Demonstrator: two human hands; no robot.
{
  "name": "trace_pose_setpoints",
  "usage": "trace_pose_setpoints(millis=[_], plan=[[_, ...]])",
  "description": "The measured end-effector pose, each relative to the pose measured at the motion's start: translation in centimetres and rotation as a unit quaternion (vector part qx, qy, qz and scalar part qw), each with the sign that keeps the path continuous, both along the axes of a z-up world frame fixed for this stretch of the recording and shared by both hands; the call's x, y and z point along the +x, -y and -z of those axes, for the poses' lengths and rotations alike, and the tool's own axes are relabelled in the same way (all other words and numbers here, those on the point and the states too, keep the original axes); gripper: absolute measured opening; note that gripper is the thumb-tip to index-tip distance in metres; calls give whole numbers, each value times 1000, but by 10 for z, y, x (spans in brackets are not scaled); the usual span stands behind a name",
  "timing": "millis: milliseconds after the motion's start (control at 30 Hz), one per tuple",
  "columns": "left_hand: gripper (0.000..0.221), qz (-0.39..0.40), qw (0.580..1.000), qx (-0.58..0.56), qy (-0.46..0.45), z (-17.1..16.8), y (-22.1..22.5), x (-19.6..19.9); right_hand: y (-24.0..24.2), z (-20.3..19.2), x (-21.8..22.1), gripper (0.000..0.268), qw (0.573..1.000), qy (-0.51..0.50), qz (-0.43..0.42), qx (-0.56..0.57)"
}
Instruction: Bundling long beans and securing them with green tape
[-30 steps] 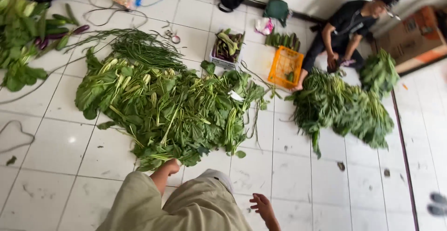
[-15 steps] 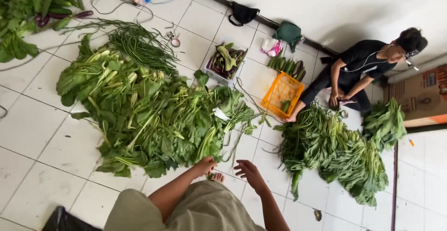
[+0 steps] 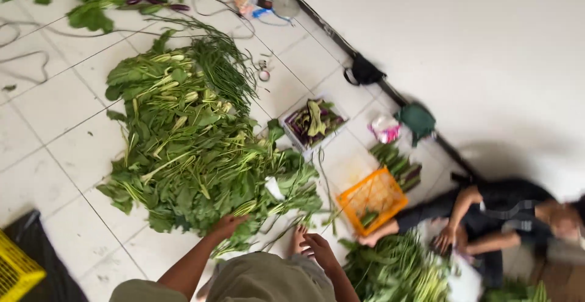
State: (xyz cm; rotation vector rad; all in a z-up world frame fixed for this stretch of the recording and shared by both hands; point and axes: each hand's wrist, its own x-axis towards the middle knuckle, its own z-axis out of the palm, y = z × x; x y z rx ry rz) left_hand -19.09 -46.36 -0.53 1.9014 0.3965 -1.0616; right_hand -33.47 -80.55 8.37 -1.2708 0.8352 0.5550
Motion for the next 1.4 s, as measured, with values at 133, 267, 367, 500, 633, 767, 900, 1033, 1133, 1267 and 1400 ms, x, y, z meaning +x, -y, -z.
trace_pose_setpoints(millis=[133,267,367,500,633,767,900,1033,1133,1267,1400], plan=[[60,-31,994,-65,-79,16,37,-45,87,-40,76,39,995,57,-84,-26],[47,113,983,7,-142,27,91,-66,167,-52,140,39,989,99,-113,-7],[36,85,985,-14,-149,24,138,-56,221,-59,184,38,986,110,-124,-26],[65,-96,968,-45,-227,26,205,2,286,-51,241,37,985,118,-124,-26],[51,-44,983,-92,-152,63,275,76,353,-23,273,37,985,96,-140,-28],[48,-106,993,-53,-22,53,374,216,405,-40,372,44,976,66,-206,16],[47,-13,992,-29,124,20,488,328,446,-99,444,50,952,55,-301,-14],[42,-90,974,-126,165,-42,556,405,477,-123,524,48,950,55,-302,-54],[40,-144,960,-169,172,-44,573,431,509,-108,589,44,948,72,-308,-29],[25,-180,938,-133,264,33,575,436,547,-98,689,40,946,87,-312,0],[39,21,936,339,89,54,580,383,584,-82,781,52,936,33,-349,16]])
